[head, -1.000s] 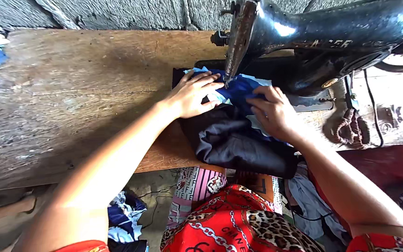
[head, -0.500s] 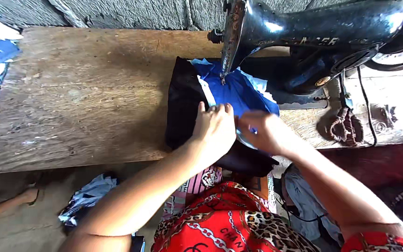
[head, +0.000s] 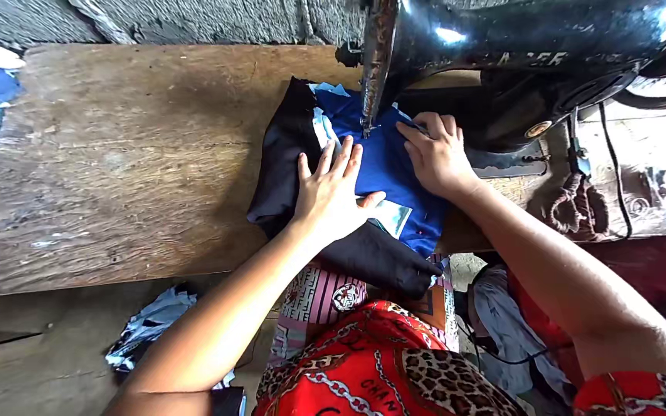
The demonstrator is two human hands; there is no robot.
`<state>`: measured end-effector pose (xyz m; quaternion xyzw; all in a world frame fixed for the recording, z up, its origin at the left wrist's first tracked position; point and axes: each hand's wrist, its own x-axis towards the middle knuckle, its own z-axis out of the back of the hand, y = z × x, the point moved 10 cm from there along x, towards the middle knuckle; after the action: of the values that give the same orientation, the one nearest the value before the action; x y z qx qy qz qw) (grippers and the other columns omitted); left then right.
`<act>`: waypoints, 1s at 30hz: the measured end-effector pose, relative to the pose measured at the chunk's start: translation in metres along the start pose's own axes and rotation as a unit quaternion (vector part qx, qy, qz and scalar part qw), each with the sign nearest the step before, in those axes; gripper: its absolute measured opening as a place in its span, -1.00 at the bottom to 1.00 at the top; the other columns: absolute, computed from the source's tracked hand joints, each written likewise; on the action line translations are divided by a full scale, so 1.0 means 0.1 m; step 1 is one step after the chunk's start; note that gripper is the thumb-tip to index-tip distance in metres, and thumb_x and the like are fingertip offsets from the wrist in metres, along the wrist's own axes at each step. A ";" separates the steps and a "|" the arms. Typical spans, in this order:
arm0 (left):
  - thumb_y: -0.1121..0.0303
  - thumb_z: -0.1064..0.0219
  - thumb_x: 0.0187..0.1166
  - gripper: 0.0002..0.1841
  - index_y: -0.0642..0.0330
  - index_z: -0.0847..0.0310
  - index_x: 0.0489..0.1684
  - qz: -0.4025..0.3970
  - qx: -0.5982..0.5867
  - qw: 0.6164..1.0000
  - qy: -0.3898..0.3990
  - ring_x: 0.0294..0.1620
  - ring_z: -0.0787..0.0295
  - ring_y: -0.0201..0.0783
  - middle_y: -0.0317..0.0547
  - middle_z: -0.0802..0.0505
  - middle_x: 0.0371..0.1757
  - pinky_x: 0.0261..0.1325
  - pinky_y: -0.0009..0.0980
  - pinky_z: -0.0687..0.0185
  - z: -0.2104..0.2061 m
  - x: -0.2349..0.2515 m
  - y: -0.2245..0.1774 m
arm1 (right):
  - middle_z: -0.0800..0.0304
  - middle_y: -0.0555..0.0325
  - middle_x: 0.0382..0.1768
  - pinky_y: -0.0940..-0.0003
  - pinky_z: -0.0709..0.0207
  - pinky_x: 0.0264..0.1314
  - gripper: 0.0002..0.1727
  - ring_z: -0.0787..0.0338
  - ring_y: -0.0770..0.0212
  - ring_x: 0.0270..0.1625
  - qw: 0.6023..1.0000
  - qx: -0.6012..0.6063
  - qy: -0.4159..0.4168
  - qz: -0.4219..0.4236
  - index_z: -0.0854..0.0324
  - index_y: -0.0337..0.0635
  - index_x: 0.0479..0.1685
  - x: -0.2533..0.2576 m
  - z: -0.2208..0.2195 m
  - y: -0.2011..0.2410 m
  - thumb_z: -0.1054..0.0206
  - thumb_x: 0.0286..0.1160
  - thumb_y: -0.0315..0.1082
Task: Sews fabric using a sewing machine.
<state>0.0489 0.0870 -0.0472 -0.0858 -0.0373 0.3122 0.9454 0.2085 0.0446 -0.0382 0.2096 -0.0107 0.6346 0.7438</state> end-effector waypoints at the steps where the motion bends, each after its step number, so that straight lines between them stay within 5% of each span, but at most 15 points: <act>1: -0.39 -0.05 0.59 -0.04 0.10 -0.07 0.89 -0.004 0.001 1.000 0.003 0.93 0.08 0.10 -0.09 -0.18 0.91 0.72 0.48 0.30 0.00 0.02 0.01 | -0.56 -0.25 0.50 -0.37 -0.31 0.43 -0.52 -0.44 -0.39 0.58 1.000 -0.002 0.000 -0.004 -0.64 -0.01 0.55 0.00 -0.01 -0.01 0.01 0.80 -0.22; 11: -0.37 -0.09 0.57 -0.06 0.06 -0.10 0.89 -0.037 -0.004 0.999 0.023 0.92 0.03 0.06 -0.12 -0.20 0.91 0.72 0.50 0.32 0.02 0.17 0.11 | -0.41 -0.21 0.67 -0.40 -0.07 0.67 -0.49 -0.23 -0.35 0.77 0.999 -0.018 0.025 -0.039 -0.59 0.08 0.61 0.04 -0.02 -0.07 0.06 0.82 -0.17; 30: -0.41 -0.01 0.56 -0.05 0.02 -0.11 0.88 -0.083 0.004 0.996 0.039 0.92 0.02 0.05 -0.12 -0.22 0.90 0.69 0.52 0.28 0.07 0.47 0.27 | -0.34 -0.21 0.72 -0.36 -0.07 0.70 -0.45 -0.17 -0.34 0.81 0.997 -0.047 0.028 -0.062 -0.53 0.04 0.66 0.19 -0.06 -0.11 0.13 0.82 -0.17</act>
<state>0.0701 0.1372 -0.0441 -0.0905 -0.0058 0.2295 0.9691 0.2213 0.0631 -0.0418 0.1565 -0.0067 0.5918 0.7908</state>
